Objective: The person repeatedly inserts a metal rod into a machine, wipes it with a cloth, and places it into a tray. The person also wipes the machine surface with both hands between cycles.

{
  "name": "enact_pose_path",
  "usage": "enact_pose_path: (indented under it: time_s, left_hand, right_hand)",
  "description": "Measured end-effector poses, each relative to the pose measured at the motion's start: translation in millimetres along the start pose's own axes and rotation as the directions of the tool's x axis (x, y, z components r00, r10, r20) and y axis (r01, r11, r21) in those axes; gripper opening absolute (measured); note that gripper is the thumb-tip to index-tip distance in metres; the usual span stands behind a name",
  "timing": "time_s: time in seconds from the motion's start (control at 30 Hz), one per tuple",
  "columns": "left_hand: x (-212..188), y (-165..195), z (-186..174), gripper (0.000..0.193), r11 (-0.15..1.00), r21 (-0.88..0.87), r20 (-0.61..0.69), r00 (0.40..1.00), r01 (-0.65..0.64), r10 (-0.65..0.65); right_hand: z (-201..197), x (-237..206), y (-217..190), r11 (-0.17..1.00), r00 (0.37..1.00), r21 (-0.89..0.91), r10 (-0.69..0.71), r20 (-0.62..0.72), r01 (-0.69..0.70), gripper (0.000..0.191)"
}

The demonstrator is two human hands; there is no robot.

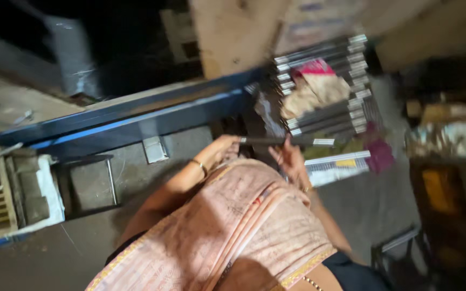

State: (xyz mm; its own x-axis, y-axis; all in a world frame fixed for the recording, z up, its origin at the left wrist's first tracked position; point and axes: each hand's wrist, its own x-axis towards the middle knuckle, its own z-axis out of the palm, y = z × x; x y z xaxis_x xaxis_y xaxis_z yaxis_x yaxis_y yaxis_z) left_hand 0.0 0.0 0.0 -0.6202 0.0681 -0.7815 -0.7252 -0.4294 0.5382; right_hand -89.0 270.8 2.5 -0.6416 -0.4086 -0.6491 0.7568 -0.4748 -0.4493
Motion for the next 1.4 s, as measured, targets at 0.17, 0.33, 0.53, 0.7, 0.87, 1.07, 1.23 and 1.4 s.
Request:
enact_pose_path:
  time_s: [0.17,0.33,0.53,0.7,0.87,1.07,1.23,1.4]
  left_hand:
    - [-63,-35,-77,0.034,1.0,0.02,-0.141,0.99,-0.021,0.023]
    - [-112,-27,-145,0.03,0.982,-0.105,-0.234,0.964,-0.156,0.128]
    - [-155,8,-202,0.029,0.804,-0.277,-0.382,0.828,-0.526,0.41]
    - [-213,63,-235,0.04,0.644,-0.236,-0.452,0.669,-0.728,0.59]
    - [-252,125,-240,0.052,0.487,-0.115,-0.506,0.473,-0.866,0.721]
    - [-322,186,-239,0.046,0.187,0.543,-0.382,-0.043,-0.819,0.923]
    - [-402,254,-256,0.031,-0.151,0.979,0.073,-0.453,-0.14,0.889]
    - [-426,288,-286,0.028,-0.087,0.985,0.157,-0.559,0.15,0.814]
  right_hand:
    - [51,-9,63,0.993,0.991,-0.103,0.071,0.115,-0.059,0.024]
    - [145,-13,97,0.972,0.959,-0.228,0.011,0.282,0.057,0.036]
    - [261,-27,118,0.932,0.888,-0.259,-0.118,0.445,0.254,0.039]
    - [351,-44,132,0.933,0.739,-0.093,-0.211,0.64,0.347,0.044]
    - [418,-36,133,0.928,0.696,-0.009,-0.273,0.665,0.373,0.047]
    - [498,23,120,0.888,0.563,0.083,-0.357,0.746,0.452,0.048]
    - [565,88,114,0.88,0.55,0.098,-0.374,0.747,0.464,0.047]
    - [608,137,115,0.882,0.487,0.154,-0.382,0.786,0.445,0.045]
